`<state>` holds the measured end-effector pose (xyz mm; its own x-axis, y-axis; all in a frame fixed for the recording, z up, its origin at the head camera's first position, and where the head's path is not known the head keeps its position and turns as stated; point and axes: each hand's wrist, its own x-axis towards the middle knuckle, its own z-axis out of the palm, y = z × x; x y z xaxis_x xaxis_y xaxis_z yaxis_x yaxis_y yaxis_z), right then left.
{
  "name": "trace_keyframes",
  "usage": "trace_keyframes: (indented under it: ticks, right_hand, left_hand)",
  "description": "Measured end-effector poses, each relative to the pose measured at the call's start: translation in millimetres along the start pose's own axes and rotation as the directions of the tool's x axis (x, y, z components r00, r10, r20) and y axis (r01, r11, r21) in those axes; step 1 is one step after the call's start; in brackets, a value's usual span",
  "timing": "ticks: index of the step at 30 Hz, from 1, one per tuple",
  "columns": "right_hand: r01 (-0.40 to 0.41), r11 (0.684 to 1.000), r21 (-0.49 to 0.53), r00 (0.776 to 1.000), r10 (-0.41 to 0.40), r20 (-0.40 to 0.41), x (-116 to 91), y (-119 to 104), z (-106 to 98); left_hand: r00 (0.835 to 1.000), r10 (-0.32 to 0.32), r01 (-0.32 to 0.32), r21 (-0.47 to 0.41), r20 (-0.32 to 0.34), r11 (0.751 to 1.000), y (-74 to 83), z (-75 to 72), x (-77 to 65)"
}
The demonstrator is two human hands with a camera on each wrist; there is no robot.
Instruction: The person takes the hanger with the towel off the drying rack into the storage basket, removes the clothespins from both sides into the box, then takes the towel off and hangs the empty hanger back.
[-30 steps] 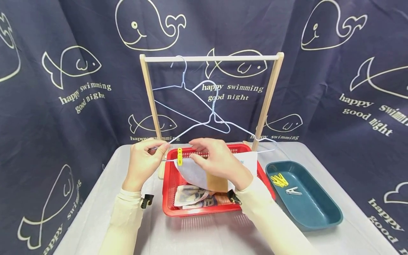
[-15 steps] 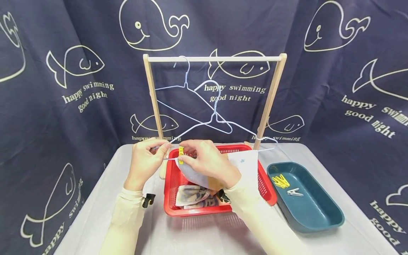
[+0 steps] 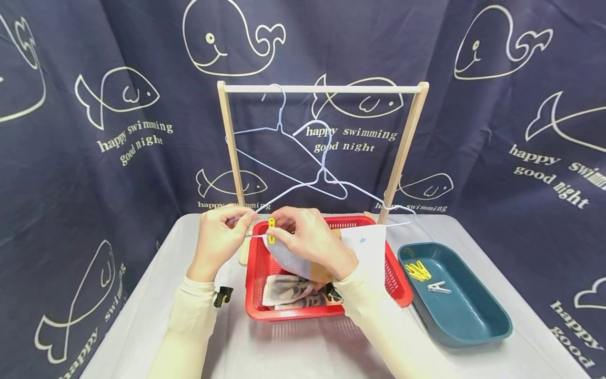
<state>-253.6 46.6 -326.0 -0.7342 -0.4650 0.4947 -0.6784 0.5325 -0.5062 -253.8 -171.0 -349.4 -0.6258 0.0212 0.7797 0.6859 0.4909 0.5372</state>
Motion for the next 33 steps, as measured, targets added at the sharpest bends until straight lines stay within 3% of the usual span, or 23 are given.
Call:
trace_keyframes:
  ticks: [15, 23, 33]
  right_hand:
    - [-0.004, 1.0, 0.009, 0.996, 0.004, -0.088, -3.6, 2.6, 3.4]
    - [0.018, 0.999, -0.037, 0.992, -0.022, -0.123, -2.6, 2.4, 4.5]
    - [0.054, 0.998, -0.022, 0.984, -0.057, -0.171, -2.0, 3.6, 6.5]
  left_hand:
    - [1.0, 0.005, -0.005, -0.009, 0.013, 1.0, 2.6, 0.7, 0.4]
    - [1.0, 0.008, -0.008, -0.003, 0.01, 1.0, 3.3, 1.1, -0.2]
    - [1.0, 0.009, -0.009, -0.009, 0.007, 1.0, 2.9, 0.1, -0.8]
